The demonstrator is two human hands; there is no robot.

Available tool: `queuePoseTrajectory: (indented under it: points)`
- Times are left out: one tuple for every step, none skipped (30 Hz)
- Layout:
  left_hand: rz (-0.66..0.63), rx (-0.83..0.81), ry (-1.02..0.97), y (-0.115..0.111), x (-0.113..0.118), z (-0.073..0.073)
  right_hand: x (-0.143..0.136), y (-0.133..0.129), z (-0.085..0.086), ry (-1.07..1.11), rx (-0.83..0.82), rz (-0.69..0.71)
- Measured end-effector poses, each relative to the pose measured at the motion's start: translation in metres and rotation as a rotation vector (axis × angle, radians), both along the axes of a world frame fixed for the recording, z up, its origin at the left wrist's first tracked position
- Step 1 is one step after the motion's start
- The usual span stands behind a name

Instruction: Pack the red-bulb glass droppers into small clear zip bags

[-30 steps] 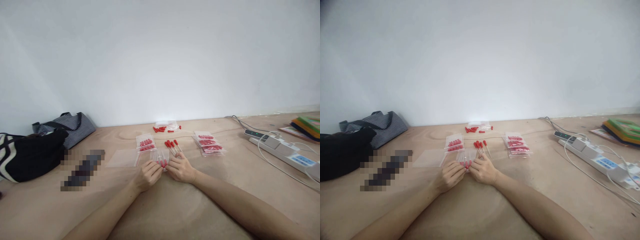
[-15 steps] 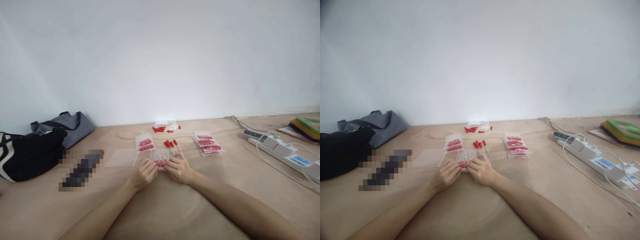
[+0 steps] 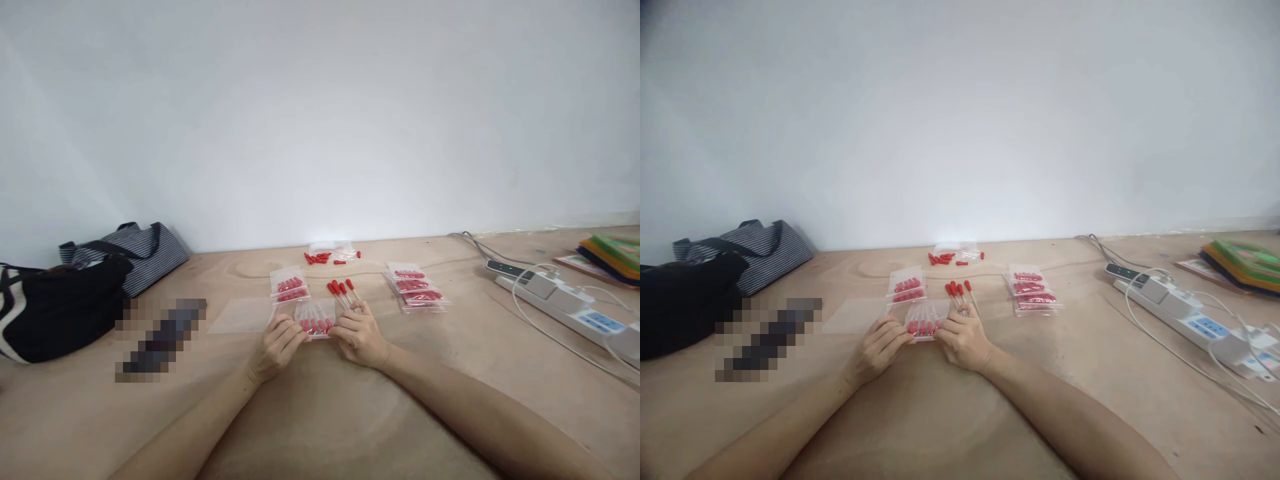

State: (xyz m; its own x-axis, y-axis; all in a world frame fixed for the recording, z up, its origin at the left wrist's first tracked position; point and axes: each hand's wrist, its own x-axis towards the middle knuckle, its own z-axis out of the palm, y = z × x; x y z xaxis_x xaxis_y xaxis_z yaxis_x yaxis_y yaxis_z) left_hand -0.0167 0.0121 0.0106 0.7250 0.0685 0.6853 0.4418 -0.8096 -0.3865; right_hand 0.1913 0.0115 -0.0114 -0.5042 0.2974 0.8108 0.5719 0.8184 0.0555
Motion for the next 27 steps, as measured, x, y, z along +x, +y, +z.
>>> queuePoseTrajectory:
  points:
    - [-0.006, -0.006, 0.003, 0.000, -0.002, 0.001, 0.001, 0.000, 0.000, 0.008, -0.011, -0.002]
    - [-0.004, -0.011, 0.008, 0.000, -0.005, 0.001, 0.002, 0.000, 0.000, 0.017, -0.021, -0.006]
    - [0.009, -0.016, 0.012, 0.000, -0.007, 0.001, 0.002, 0.000, 0.000, 0.026, -0.028, -0.008]
    - [0.030, -0.019, 0.012, 0.000, -0.009, 0.001, 0.003, 0.000, 0.000, 0.031, -0.033, -0.008]
    - [0.050, -0.021, 0.010, 0.000, -0.011, 0.001, 0.003, 0.000, 0.000, 0.034, -0.035, -0.008]
    - [0.067, -0.023, 0.006, 0.000, -0.012, 0.000, 0.003, 0.001, 0.000, 0.032, -0.036, -0.006]
    - [0.078, -0.026, -0.001, 0.000, -0.013, 0.000, 0.003, 0.001, 0.000, 0.028, -0.036, -0.004]
    - [0.086, -0.032, -0.010, 0.001, -0.014, -0.001, 0.003, 0.001, 0.000, 0.023, -0.038, -0.004]
    - [0.092, -0.039, -0.018, 0.001, -0.014, -0.002, 0.003, 0.001, -0.001, 0.021, -0.040, -0.006]
    - [0.094, -0.046, -0.020, 0.002, -0.014, -0.003, 0.002, 0.001, -0.001, 0.023, -0.045, -0.008]
    - [0.090, -0.053, -0.020, 0.002, -0.014, -0.003, 0.002, 0.001, -0.001, 0.027, -0.050, -0.010]
    - [0.078, -0.059, -0.016, 0.003, -0.013, -0.004, 0.002, 0.001, -0.001, 0.033, -0.054, -0.009]
    - [0.060, -0.062, -0.007, 0.003, -0.011, -0.004, 0.001, 0.001, -0.002, 0.038, -0.058, -0.006]
    - [0.039, -0.063, 0.003, 0.003, -0.009, -0.004, 0.001, 0.001, -0.002, 0.039, -0.062, -0.001]
    - [0.018, -0.060, 0.008, 0.003, -0.007, -0.004, 0.000, 0.000, -0.002, 0.033, -0.065, 0.004]
    - [0.004, -0.057, 0.007, 0.003, -0.005, -0.004, -0.001, 0.000, -0.002, 0.022, -0.066, 0.008]
    - [-0.001, -0.054, 0.001, 0.002, -0.003, -0.003, -0.002, 0.000, -0.002, 0.008, -0.066, 0.007]
    - [0.001, -0.050, -0.009, 0.002, -0.001, -0.003, -0.002, 0.000, -0.002, -0.003, -0.062, 0.002]
    - [0.008, -0.047, -0.021, 0.001, -0.001, -0.003, -0.002, 0.001, -0.002, -0.010, -0.057, -0.005]
    - [0.012, -0.044, -0.033, 0.001, 0.000, -0.002, -0.002, 0.001, -0.002, -0.011, -0.052, -0.014]
    - [0.013, -0.040, -0.040, 0.000, 0.000, -0.001, -0.002, 0.002, -0.002, -0.009, -0.047, -0.020]
    - [0.011, -0.036, -0.044, 0.000, 0.000, -0.001, -0.001, 0.002, -0.002, -0.006, -0.043, -0.022]
    - [0.004, -0.032, -0.045, -0.001, 0.000, 0.000, -0.001, 0.003, -0.002, -0.007, -0.039, -0.019]
    - [-0.003, -0.033, -0.044, -0.001, 0.001, 0.000, -0.001, 0.003, -0.002, -0.011, -0.035, -0.013]
    - [-0.007, -0.041, -0.043, -0.001, 0.003, 0.000, -0.001, 0.003, -0.002, -0.018, -0.032, -0.004]
    - [-0.010, -0.055, -0.041, -0.001, 0.004, -0.001, -0.002, 0.003, -0.002, -0.025, -0.028, 0.005]
    - [-0.010, -0.076, -0.040, -0.001, 0.007, -0.002, -0.003, 0.002, -0.002, -0.033, -0.025, 0.012]
